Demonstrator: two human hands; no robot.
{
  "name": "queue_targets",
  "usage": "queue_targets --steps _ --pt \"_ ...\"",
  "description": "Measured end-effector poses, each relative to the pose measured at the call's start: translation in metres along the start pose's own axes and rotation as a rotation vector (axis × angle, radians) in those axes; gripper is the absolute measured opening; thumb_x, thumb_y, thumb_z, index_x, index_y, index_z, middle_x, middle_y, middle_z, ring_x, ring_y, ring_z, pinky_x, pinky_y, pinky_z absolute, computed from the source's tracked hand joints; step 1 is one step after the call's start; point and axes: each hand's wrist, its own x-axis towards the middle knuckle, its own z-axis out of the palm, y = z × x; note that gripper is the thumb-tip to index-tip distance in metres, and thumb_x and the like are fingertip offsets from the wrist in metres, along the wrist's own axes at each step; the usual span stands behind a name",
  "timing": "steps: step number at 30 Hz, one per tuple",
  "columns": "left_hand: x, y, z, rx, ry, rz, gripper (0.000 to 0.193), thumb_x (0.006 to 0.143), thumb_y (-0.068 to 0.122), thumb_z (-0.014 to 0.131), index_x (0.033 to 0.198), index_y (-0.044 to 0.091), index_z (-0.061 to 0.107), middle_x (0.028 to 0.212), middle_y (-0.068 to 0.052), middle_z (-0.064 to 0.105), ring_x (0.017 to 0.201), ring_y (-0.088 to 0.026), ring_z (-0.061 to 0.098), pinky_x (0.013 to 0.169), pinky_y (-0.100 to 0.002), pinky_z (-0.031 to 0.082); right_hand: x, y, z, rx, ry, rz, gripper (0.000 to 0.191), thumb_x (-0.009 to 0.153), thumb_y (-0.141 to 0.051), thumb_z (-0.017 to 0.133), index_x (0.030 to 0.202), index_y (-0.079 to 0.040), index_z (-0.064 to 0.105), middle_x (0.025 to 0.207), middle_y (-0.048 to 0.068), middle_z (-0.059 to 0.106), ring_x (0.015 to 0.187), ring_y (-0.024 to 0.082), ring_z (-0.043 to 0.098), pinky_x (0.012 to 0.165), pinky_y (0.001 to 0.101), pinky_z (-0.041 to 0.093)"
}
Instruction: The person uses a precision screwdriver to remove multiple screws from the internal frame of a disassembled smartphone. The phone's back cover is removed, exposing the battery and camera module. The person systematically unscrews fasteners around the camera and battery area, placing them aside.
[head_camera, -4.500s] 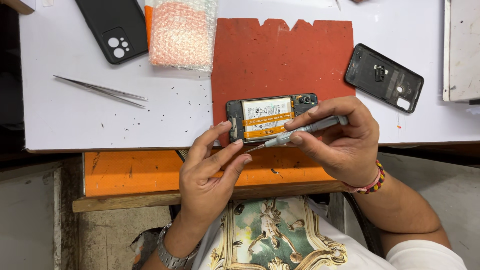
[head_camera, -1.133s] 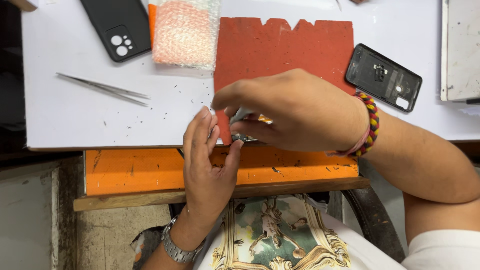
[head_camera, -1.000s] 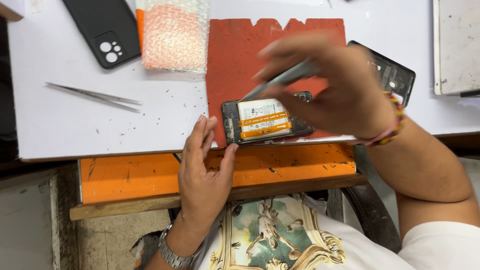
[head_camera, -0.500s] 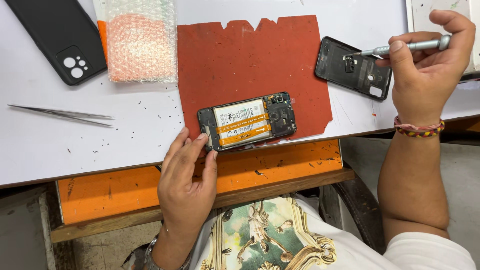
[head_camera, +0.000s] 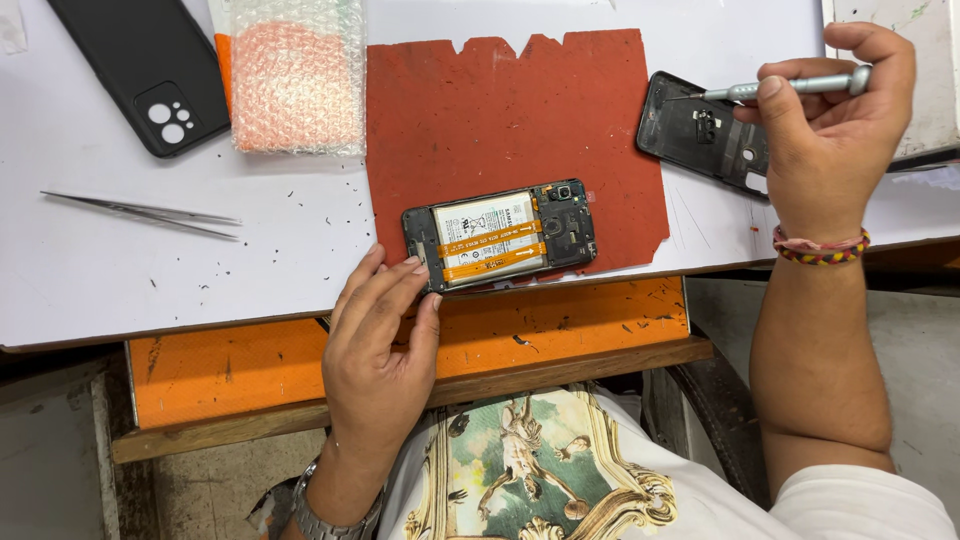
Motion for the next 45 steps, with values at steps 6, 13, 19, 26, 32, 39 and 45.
queue_targets --steps 6,13,19,26,32,39,45 --pt "0.002 0.003 -0.002 -0.077 0.014 -0.03 0.019 0.09 0.004 0.078 0.109 0.004 0.076 0.119 -0.01 0.073 0.135 -0.036 0.06 0.112 -0.043 0.051 -0.023 -0.056 0.026 0.193 -0.009 0.096 0.034 0.113 0.008 0.067 0.135 0.0 0.041 0.111 0.019 0.07 0.099 0.023 0.076 0.092 0.0342 0.068" --pt "0.002 0.005 -0.006 -0.081 -0.048 -0.013 0.022 0.086 0.011 0.082 0.106 0.005 0.08 0.119 -0.009 0.074 0.139 -0.036 0.053 0.115 -0.046 0.046 -0.066 -0.102 0.087 0.334 -0.359 -0.082 0.037 0.1 0.01 0.066 0.13 0.001 0.045 0.114 0.022 0.07 0.108 0.024 0.074 0.09 0.0322 0.068" --pt "0.003 0.004 -0.007 -0.09 -0.098 -0.003 0.021 0.086 0.015 0.082 0.106 0.008 0.081 0.12 -0.008 0.074 0.141 -0.037 0.05 0.118 -0.049 0.044 -0.072 -0.112 0.105 0.345 -0.504 -0.151 0.043 0.096 0.012 0.068 0.13 -0.001 0.045 0.116 0.021 0.071 0.108 0.021 0.074 0.092 0.0288 0.065" --pt "0.001 0.002 -0.009 -0.128 -0.106 -0.008 0.015 0.086 0.011 0.081 0.102 0.01 0.082 0.121 -0.007 0.073 0.143 -0.038 0.048 0.12 -0.051 0.042 -0.07 -0.114 0.113 0.302 -0.543 -0.225 0.043 0.094 0.012 0.069 0.129 0.0 0.047 0.115 0.021 0.071 0.112 0.022 0.073 0.091 0.0293 0.065" --pt "0.001 0.002 -0.009 -0.133 -0.103 -0.013 0.015 0.086 0.01 0.081 0.101 0.011 0.082 0.121 -0.007 0.073 0.143 -0.038 0.048 0.12 -0.05 0.042 -0.068 -0.117 0.113 0.302 -0.552 -0.24 0.041 0.094 0.012 0.068 0.128 0.0 0.047 0.113 0.021 0.071 0.111 0.023 0.074 0.089 0.0304 0.066" --pt "0.002 0.002 -0.009 -0.132 -0.099 -0.016 0.015 0.087 0.01 0.081 0.101 0.01 0.082 0.121 -0.007 0.073 0.143 -0.038 0.049 0.12 -0.05 0.042 -0.065 -0.119 0.112 0.275 -0.547 -0.261 0.04 0.095 0.011 0.068 0.126 -0.001 0.048 0.112 0.021 0.071 0.107 0.023 0.075 0.089 0.0305 0.066" --pt "0.001 0.001 -0.008 -0.125 -0.098 -0.015 0.013 0.087 0.011 0.08 0.1 0.011 0.082 0.121 -0.007 0.074 0.143 -0.038 0.048 0.12 -0.05 0.042 -0.064 -0.118 0.114 0.264 -0.554 -0.286 0.039 0.094 0.011 0.069 0.125 -0.002 0.047 0.111 0.02 0.071 0.11 0.023 0.075 0.089 0.0313 0.066"
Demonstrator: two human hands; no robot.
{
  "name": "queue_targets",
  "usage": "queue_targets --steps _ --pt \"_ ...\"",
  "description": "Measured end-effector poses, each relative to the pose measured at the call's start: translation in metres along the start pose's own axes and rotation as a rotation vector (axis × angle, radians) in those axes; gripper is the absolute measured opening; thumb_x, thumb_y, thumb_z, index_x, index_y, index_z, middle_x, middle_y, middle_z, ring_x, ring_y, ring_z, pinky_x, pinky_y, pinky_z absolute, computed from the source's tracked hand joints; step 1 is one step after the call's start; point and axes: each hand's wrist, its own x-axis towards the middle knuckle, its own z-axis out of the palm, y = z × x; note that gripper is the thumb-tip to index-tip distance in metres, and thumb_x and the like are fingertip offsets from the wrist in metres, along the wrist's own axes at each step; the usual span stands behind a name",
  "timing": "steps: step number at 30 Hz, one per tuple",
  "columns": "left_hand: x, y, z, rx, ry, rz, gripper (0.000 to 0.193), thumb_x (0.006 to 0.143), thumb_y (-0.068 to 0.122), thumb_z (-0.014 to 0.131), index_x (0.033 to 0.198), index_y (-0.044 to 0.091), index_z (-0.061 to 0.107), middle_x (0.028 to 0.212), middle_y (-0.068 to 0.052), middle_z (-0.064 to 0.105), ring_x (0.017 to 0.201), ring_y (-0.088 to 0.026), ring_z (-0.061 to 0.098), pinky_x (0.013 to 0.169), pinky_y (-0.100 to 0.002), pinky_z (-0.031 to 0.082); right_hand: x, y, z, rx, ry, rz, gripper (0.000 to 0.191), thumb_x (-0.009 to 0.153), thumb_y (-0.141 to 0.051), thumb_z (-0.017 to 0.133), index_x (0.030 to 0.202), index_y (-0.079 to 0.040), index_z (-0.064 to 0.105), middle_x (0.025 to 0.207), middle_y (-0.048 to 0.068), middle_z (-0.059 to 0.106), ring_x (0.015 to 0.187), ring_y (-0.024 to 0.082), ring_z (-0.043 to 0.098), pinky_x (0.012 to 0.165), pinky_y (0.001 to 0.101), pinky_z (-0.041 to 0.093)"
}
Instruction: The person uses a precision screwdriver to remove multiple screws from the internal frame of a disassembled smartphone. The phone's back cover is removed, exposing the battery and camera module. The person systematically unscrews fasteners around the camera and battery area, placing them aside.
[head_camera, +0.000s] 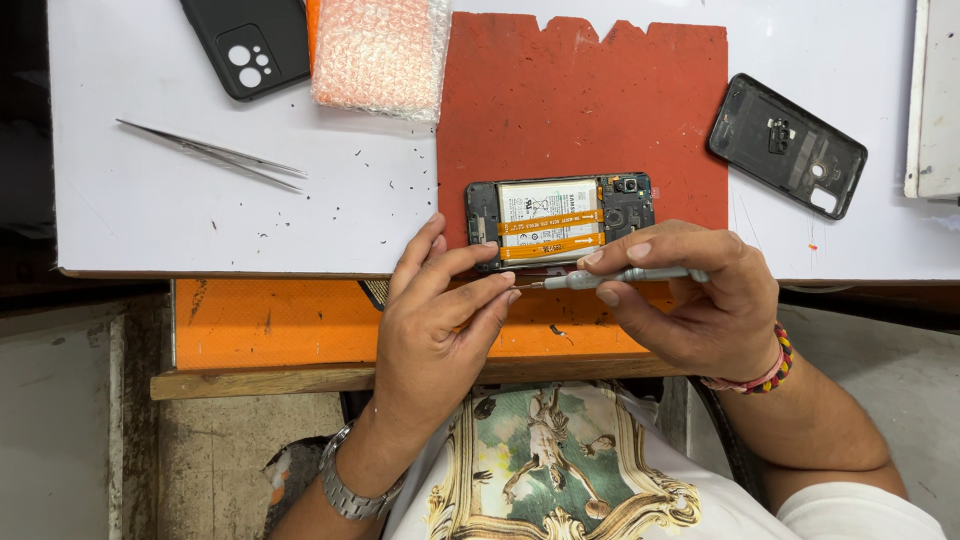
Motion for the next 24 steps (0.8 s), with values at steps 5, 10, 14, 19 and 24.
queue_targets --steps 5,10,14,19,24 --pt "0.0 -0.001 0.0 0.005 -0.005 0.002 0.013 0.087 0.011 0.08 0.1 0.011 0.082 0.122 -0.007 0.073 0.143 -0.038 0.047 0.12 -0.05 0.042 0.001 -0.001 0.001 0.005 -0.013 0.004 0.039 0.095 0.011 0.069 0.125 -0.002 0.048 0.113 0.02 0.071 0.111 0.024 0.074 0.091 0.0324 0.066" --pt "0.0 0.0 -0.001 0.006 -0.002 0.003 0.013 0.087 0.011 0.08 0.1 0.01 0.082 0.122 -0.008 0.073 0.143 -0.038 0.048 0.12 -0.049 0.042 0.003 -0.003 0.001 -0.016 -0.019 -0.013 0.039 0.094 0.011 0.069 0.124 -0.002 0.049 0.113 0.02 0.072 0.112 0.024 0.074 0.093 0.0331 0.066" --pt "0.001 0.0 -0.001 0.025 0.0 0.014 0.016 0.087 0.011 0.081 0.103 0.008 0.081 0.122 -0.008 0.073 0.142 -0.038 0.049 0.118 -0.049 0.043 0.005 -0.005 0.002 -0.041 -0.021 -0.008 0.04 0.093 0.011 0.07 0.124 -0.003 0.049 0.113 0.019 0.072 0.111 0.024 0.075 0.092 0.0324 0.065" --pt "0.001 0.0 -0.002 0.094 0.019 0.014 0.052 0.085 0.016 0.084 0.131 0.002 0.065 0.134 -0.015 0.066 0.139 -0.038 0.052 0.115 -0.048 0.045 0.015 -0.007 0.002 -0.054 -0.027 -0.001 0.04 0.094 0.011 0.071 0.125 -0.002 0.049 0.114 0.018 0.071 0.109 0.023 0.074 0.092 0.0311 0.066" --pt "-0.001 -0.001 0.0 0.068 0.058 -0.028 0.067 0.089 0.016 0.082 0.145 0.0 0.049 0.145 -0.023 0.054 0.139 -0.036 0.054 0.116 -0.043 0.047 0.04 0.0 -0.001 -0.183 -0.053 -0.071 0.041 0.094 0.012 0.072 0.127 0.001 0.051 0.115 0.015 0.07 0.106 0.024 0.075 0.088 0.0304 0.066"
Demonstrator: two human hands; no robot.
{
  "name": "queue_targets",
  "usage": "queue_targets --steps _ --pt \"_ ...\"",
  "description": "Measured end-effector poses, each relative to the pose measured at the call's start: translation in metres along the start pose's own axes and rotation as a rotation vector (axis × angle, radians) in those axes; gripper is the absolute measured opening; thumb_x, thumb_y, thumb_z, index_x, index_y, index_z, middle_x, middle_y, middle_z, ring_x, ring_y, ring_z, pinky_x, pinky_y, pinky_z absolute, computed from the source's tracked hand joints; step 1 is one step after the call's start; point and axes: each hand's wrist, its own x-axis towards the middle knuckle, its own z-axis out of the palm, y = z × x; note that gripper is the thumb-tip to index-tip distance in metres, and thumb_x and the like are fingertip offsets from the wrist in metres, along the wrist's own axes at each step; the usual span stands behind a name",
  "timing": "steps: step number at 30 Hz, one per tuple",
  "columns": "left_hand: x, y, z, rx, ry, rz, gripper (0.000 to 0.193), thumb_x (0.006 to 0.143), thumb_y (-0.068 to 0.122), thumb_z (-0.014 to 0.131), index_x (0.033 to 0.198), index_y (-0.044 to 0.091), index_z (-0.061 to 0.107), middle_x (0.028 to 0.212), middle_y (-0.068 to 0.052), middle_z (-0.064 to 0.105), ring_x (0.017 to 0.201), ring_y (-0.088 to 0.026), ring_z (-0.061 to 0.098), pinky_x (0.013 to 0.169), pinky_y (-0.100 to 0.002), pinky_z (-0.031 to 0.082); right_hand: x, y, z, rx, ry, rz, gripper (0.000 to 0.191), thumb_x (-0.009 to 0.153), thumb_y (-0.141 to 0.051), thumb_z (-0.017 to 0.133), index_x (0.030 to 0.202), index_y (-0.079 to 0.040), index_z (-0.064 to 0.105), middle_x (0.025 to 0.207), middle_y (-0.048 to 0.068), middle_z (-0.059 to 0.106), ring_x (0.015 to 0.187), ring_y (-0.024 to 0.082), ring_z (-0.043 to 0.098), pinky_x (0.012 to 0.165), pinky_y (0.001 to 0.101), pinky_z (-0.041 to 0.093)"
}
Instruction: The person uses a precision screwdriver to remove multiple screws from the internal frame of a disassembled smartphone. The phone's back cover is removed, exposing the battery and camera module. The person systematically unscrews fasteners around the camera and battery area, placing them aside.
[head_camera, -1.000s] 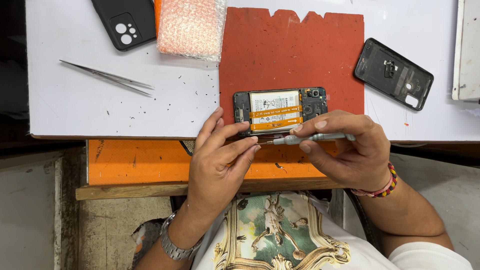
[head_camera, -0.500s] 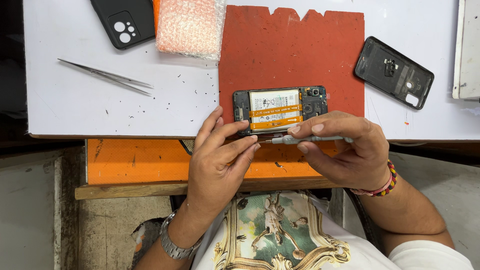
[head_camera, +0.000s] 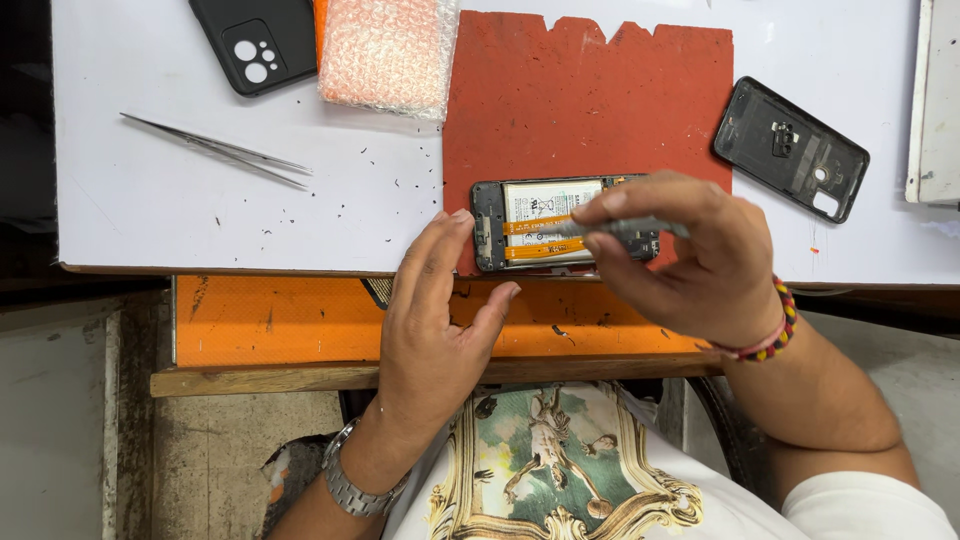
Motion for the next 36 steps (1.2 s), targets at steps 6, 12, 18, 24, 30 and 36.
queue_targets --steps 6,12,18,24,30,36 --pt "0.0 -0.002 0.002 0.062 -0.001 0.013 0.066 0.089 0.015 0.082 0.145 0.0 0.049 0.144 -0.025 0.055 0.14 -0.038 0.052 0.115 -0.046 0.046 0.025 0.001 -0.002 -0.179 -0.078 -0.052 0.039 0.093 0.008 0.077 0.124 -0.001 0.055 0.112 0.012 0.073 0.105 0.023 0.077 0.084 0.0298 0.064" --pt "0.0 -0.003 0.001 0.062 0.0 0.035 0.061 0.091 0.013 0.079 0.143 0.001 0.051 0.14 -0.021 0.059 0.142 -0.037 0.052 0.115 -0.046 0.047 0.031 -0.003 0.001 -0.194 -0.114 -0.021 0.037 0.093 0.005 0.079 0.121 -0.001 0.055 0.111 0.012 0.074 0.101 0.021 0.077 0.082 0.0289 0.063" --pt "0.0 -0.003 0.0 0.062 -0.007 0.035 0.059 0.091 0.012 0.079 0.142 0.001 0.052 0.138 -0.021 0.061 0.141 -0.036 0.052 0.114 -0.046 0.047 0.033 -0.004 0.002 -0.193 -0.123 -0.019 0.037 0.092 0.006 0.079 0.12 -0.001 0.056 0.111 0.012 0.074 0.1 0.021 0.077 0.078 0.0272 0.062" --pt "0.003 0.001 -0.002 -0.025 0.043 -0.001 0.047 0.091 0.01 0.079 0.134 0.001 0.061 0.136 -0.019 0.063 0.138 -0.035 0.057 0.113 -0.044 0.05 0.027 -0.006 0.001 -0.07 -0.079 0.087 0.035 0.092 0.005 0.079 0.118 0.001 0.056 0.11 0.013 0.072 0.1 0.018 0.076 0.079 0.025 0.065" --pt "0.005 0.003 -0.004 -0.239 0.053 -0.083 0.024 0.091 0.002 0.077 0.115 0.002 0.074 0.13 -0.016 0.065 0.137 -0.034 0.059 0.102 -0.036 0.058 0.016 -0.006 0.004 0.19 -0.034 0.276 0.03 0.095 0.006 0.074 0.117 0.003 0.053 0.111 0.015 0.068 0.105 0.019 0.075 0.087 0.0263 0.069" --pt "0.004 0.002 -0.002 -0.289 0.058 -0.08 0.016 0.092 0.0 0.075 0.108 0.002 0.077 0.131 -0.016 0.065 0.14 -0.037 0.057 0.102 -0.037 0.056 0.013 -0.003 0.001 0.189 -0.055 0.216 0.03 0.095 0.007 0.074 0.117 0.003 0.053 0.111 0.015 0.071 0.104 0.017 0.076 0.085 0.0242 0.068"
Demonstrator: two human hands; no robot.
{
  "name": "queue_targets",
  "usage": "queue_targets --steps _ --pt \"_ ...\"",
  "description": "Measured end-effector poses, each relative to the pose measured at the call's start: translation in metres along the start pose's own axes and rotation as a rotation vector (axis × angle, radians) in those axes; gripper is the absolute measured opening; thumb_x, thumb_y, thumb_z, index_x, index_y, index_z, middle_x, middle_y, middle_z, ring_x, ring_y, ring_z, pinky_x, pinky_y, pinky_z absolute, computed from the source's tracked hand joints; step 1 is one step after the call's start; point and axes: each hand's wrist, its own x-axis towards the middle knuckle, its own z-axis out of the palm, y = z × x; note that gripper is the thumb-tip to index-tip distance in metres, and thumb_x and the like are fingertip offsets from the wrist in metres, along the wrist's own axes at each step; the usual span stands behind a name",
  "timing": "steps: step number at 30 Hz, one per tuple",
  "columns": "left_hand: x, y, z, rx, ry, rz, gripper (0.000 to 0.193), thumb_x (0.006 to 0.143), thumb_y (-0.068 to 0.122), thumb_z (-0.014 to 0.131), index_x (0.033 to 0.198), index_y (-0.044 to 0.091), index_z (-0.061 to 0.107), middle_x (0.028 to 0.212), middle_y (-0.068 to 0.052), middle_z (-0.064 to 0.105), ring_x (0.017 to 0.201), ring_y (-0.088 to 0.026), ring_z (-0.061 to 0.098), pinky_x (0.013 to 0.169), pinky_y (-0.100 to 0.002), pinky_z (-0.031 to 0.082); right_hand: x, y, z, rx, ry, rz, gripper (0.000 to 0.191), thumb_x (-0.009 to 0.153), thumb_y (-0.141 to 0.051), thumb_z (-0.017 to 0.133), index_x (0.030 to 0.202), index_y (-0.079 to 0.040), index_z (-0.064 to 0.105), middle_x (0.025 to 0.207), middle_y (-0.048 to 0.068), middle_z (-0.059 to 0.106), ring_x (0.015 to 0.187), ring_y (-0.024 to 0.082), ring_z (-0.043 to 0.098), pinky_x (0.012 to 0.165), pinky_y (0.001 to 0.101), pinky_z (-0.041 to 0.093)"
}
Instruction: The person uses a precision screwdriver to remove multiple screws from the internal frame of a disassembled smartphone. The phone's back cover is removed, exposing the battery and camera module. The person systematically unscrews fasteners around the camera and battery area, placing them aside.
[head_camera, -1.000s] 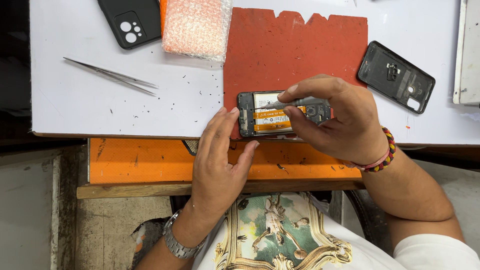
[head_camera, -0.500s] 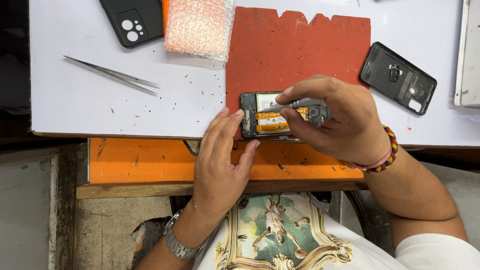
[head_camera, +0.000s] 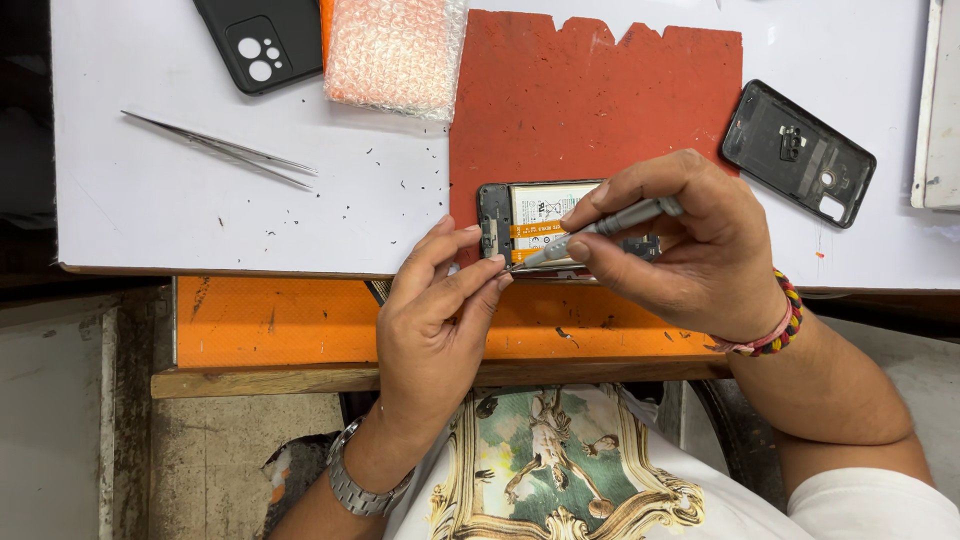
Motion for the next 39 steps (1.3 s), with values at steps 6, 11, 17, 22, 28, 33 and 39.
queue_targets --steps 6,11,17,22,28,33,39 --pt "0.0 0.0 -0.001 -0.018 -0.005 -0.025 0.015 0.092 0.0 0.074 0.106 0.002 0.077 0.132 -0.017 0.064 0.139 -0.036 0.057 0.099 -0.036 0.058 0.001 -0.003 0.0 -0.05 -0.014 -0.074 0.033 0.094 0.007 0.075 0.119 0.002 0.053 0.112 0.015 0.071 0.105 0.016 0.074 0.089 0.0258 0.067" --pt "-0.001 0.0 -0.001 0.024 0.001 0.002 0.015 0.091 0.0 0.075 0.106 0.001 0.077 0.132 -0.017 0.065 0.14 -0.037 0.057 0.101 -0.036 0.057 0.002 -0.009 0.001 -0.084 -0.025 -0.118 0.034 0.094 0.008 0.075 0.119 0.001 0.053 0.11 0.015 0.072 0.108 0.019 0.075 0.089 0.0268 0.067" --pt "-0.001 0.0 -0.001 0.066 0.008 0.015 0.015 0.09 0.0 0.077 0.105 0.001 0.077 0.131 -0.017 0.065 0.139 -0.036 0.058 0.104 -0.037 0.059 0.004 -0.017 0.004 -0.19 -0.018 -0.165 0.036 0.091 0.006 0.078 0.118 -0.003 0.056 0.107 0.015 0.073 0.104 0.022 0.077 0.083 0.0283 0.068" --pt "-0.002 -0.001 0.0 0.025 0.019 -0.006 0.015 0.091 0.002 0.077 0.106 0.001 0.077 0.132 -0.018 0.064 0.138 -0.036 0.059 0.105 -0.036 0.06 0.005 -0.022 0.003 -0.272 -0.053 -0.243 0.038 0.089 0.002 0.08 0.115 -0.006 0.054 0.104 0.013 0.074 0.098 0.02 0.077 0.079 0.0293 0.065" --pt "-0.002 -0.001 -0.001 0.113 0.035 0.029 0.021 0.092 0.006 0.08 0.112 0.002 0.075 0.133 -0.016 0.066 0.136 -0.032 0.062 0.11 -0.039 0.056 0.006 -0.022 0.004 -0.267 -0.071 -0.26 0.036 0.09 0.004 0.079 0.115 -0.007 0.054 0.103 0.012 0.075 0.097 0.02 0.078 0.08 0.0294 0.066" --pt "0.0 0.0 -0.002 0.181 0.046 0.024 0.053 0.089 0.008 0.082 0.136 -0.001 0.06 0.137 -0.02 0.061 0.13 -0.032 0.063 0.108 -0.039 0.054 0.009 -0.02 0.002 -0.312 -0.068 -0.265 0.036 0.089 0.004 0.079 0.115 -0.006 0.056 0.104 0.012 0.074 0.097 0.02 0.078 0.079 0.0295 0.066" --pt "0.001 0.0 -0.001 0.187 0.05 0.024 0.057 0.091 0.006 0.08 0.141 0.0 0.055 0.138 -0.019 0.06 0.128 -0.031 0.065 0.107 -0.037 0.055 0.02 -0.013 -0.001 -0.42 -0.062 -0.284 0.036 0.092 0.006 0.079 0.118 -0.004 0.055 0.108 0.012 0.074 0.103 0.022 0.077 0.082 0.0308 0.065"
